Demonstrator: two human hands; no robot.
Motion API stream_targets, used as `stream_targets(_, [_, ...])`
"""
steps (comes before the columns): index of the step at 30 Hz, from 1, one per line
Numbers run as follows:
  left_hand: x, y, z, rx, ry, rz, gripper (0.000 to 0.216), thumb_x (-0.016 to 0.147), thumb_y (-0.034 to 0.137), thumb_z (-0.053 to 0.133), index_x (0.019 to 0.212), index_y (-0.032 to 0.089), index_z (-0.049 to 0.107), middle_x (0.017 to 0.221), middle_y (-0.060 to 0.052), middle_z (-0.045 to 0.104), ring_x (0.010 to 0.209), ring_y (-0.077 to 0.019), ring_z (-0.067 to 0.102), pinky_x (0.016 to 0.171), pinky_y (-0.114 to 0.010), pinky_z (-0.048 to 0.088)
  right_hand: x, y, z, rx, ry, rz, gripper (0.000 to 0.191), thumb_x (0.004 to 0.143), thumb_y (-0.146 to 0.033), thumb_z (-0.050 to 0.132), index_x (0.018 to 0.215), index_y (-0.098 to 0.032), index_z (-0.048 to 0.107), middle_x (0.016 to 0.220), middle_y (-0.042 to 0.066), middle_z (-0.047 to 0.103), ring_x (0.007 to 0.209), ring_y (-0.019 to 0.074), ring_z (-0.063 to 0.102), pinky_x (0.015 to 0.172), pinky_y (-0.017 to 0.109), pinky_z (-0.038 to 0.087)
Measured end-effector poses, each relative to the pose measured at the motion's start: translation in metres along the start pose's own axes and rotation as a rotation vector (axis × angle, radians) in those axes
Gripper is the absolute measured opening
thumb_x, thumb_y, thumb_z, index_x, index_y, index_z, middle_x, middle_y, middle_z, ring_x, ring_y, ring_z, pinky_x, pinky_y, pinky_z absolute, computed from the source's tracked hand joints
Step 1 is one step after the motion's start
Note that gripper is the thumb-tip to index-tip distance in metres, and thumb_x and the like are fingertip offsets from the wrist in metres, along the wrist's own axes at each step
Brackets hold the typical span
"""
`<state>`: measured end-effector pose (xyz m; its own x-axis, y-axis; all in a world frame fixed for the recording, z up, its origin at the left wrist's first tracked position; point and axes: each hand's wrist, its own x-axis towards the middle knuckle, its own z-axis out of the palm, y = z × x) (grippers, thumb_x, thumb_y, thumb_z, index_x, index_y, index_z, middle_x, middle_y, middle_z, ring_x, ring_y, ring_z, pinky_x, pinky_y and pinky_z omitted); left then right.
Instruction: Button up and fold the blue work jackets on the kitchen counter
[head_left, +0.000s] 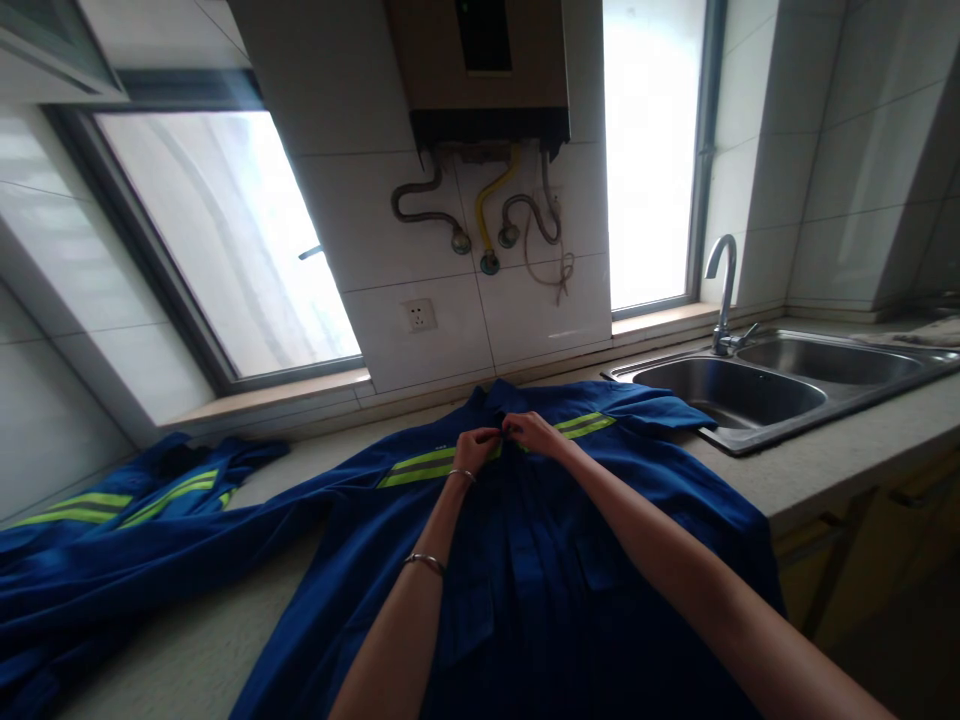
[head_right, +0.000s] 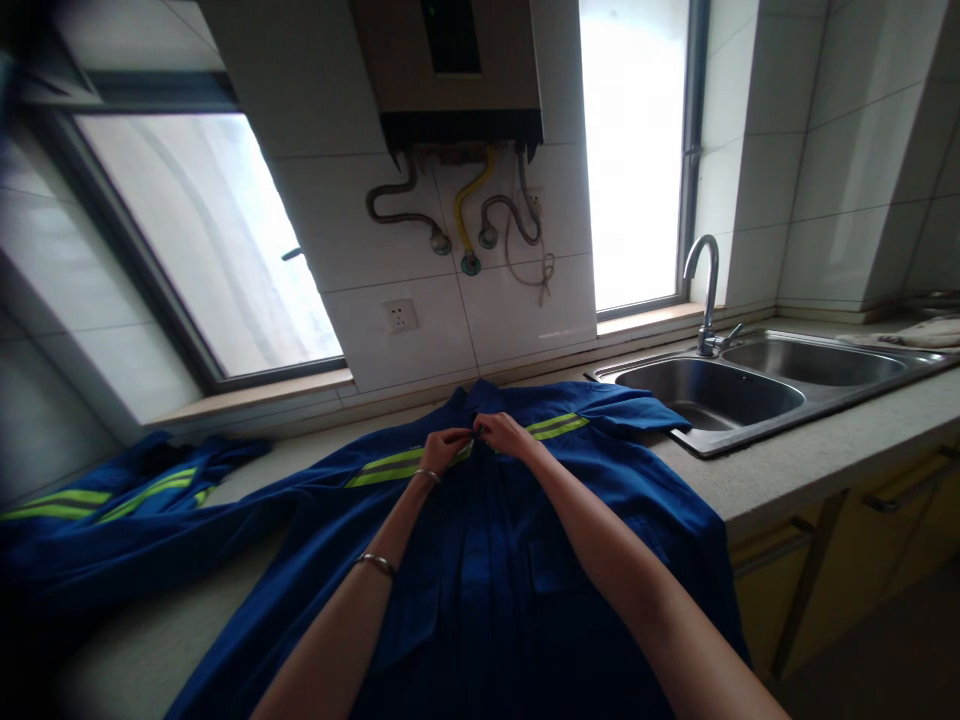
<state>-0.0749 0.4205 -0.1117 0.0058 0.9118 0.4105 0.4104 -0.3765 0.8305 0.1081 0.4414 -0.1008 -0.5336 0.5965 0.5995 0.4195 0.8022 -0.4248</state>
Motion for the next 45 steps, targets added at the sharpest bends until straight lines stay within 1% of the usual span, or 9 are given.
stream_targets(6, [0.002,-0.002,0.000,0.042,0.015,-0.022,0.023,0.065,0.026,0.066,0.082,0.013,0.072,0.083,-0.006,0.073,0.082,-0.0225,0.066,0.077,-0.033,0.052,0.002,-0.006,-0.002,-0.070,-0.015,-0.008,0.019,0.076,-0.012,0.057,0.092,-0.020,0.063,0.078,-0.001,0.062,0.075,0.0135,0.057,0.069,0.021,0.037])
stream_targets(15, [0.007,-0.008,-0.002,0.046,-0.011,-0.053,0.023,0.063,0.029,0.069,0.079,0.013,0.072,0.081,-0.006,0.073,0.078,-0.0212,0.067,0.074,-0.030,0.052,0.002,-0.008,0.005,-0.167,-0.092,-0.122,0.019,0.082,-0.011,0.052,0.099,-0.017,0.058,0.092,0.005,0.064,0.089,0.0159,0.059,0.077,0.024,0.039])
stream_targets(19, [0.005,-0.005,-0.004,0.039,-0.021,-0.080,0.026,0.067,0.029,0.066,0.086,0.011,0.072,0.082,-0.006,0.073,0.079,-0.0207,0.067,0.073,-0.029,0.052,0.000,-0.010,0.006,-0.144,-0.048,-0.145,0.021,0.082,-0.009,0.051,0.102,-0.016,0.056,0.097,0.006,0.063,0.094,0.0166,0.057,0.081,0.025,0.040])
stream_targets(22, [0.001,0.000,-0.004,0.032,-0.037,-0.092,0.029,0.071,0.028,0.063,0.093,0.011,0.071,0.082,-0.006,0.073,0.080,-0.0205,0.067,0.072,-0.029,0.053,-0.001,-0.011,0.006,-0.130,-0.019,-0.121,0.022,0.082,-0.010,0.052,0.103,-0.016,0.055,0.099,0.006,0.061,0.097,0.0168,0.056,0.084,0.026,0.039])
stream_targets(24, [-0.001,0.004,-0.002,0.026,-0.051,-0.091,0.030,0.069,0.025,0.065,0.095,0.012,0.071,0.085,-0.005,0.073,0.083,-0.0208,0.066,0.073,-0.029,0.053,-0.001,-0.012,0.006,-0.123,-0.009,-0.099,0.023,0.081,-0.011,0.053,0.103,-0.017,0.055,0.100,0.006,0.061,0.098,0.0171,0.055,0.084,0.026,0.039])
stream_targets(28, [0.001,0.005,0.000,0.033,-0.052,-0.069,0.032,0.065,0.016,0.066,0.097,0.013,0.070,0.093,-0.005,0.072,0.088,-0.0217,0.066,0.077,-0.030,0.053,-0.001,-0.011,0.009,-0.096,0.011,-0.071,0.025,0.079,-0.009,0.053,0.103,-0.017,0.054,0.098,0.006,0.060,0.096,0.0173,0.055,0.083,0.027,0.039])
stream_targets(32, [0.004,0.000,0.002,0.074,-0.027,-0.042,0.034,0.064,0.010,0.063,0.097,0.013,0.070,0.094,-0.005,0.072,0.089,-0.0213,0.065,0.081,-0.032,0.052,0.000,-0.009,0.010,-0.078,0.023,-0.066,0.028,0.076,-0.007,0.052,0.101,-0.018,0.055,0.095,0.005,0.060,0.093,0.0172,0.055,0.082,0.026,0.038])
stream_targets(39, [0.001,0.000,0.005,0.173,0.016,-0.006,0.030,0.066,0.012,0.061,0.094,0.014,0.070,0.093,-0.006,0.072,0.088,-0.0204,0.066,0.082,-0.032,0.051,0.001,-0.007,0.012,-0.008,0.061,-0.046,0.034,0.071,-0.005,0.048,0.101,-0.018,0.056,0.091,0.003,0.060,0.086,0.0157,0.055,0.076,0.024,0.037])
stream_targets(45, [0.001,-0.002,0.006,0.274,-0.003,0.045,0.027,0.068,0.014,0.061,0.094,0.014,0.070,0.095,-0.007,0.071,0.089,-0.0202,0.065,0.084,-0.032,0.050,0.001,-0.007,0.012,0.031,0.086,0.041,0.035,0.069,-0.008,0.048,0.102,-0.018,0.057,0.074,-0.001,0.057,0.069,0.0130,0.052,0.066,0.021,0.037])
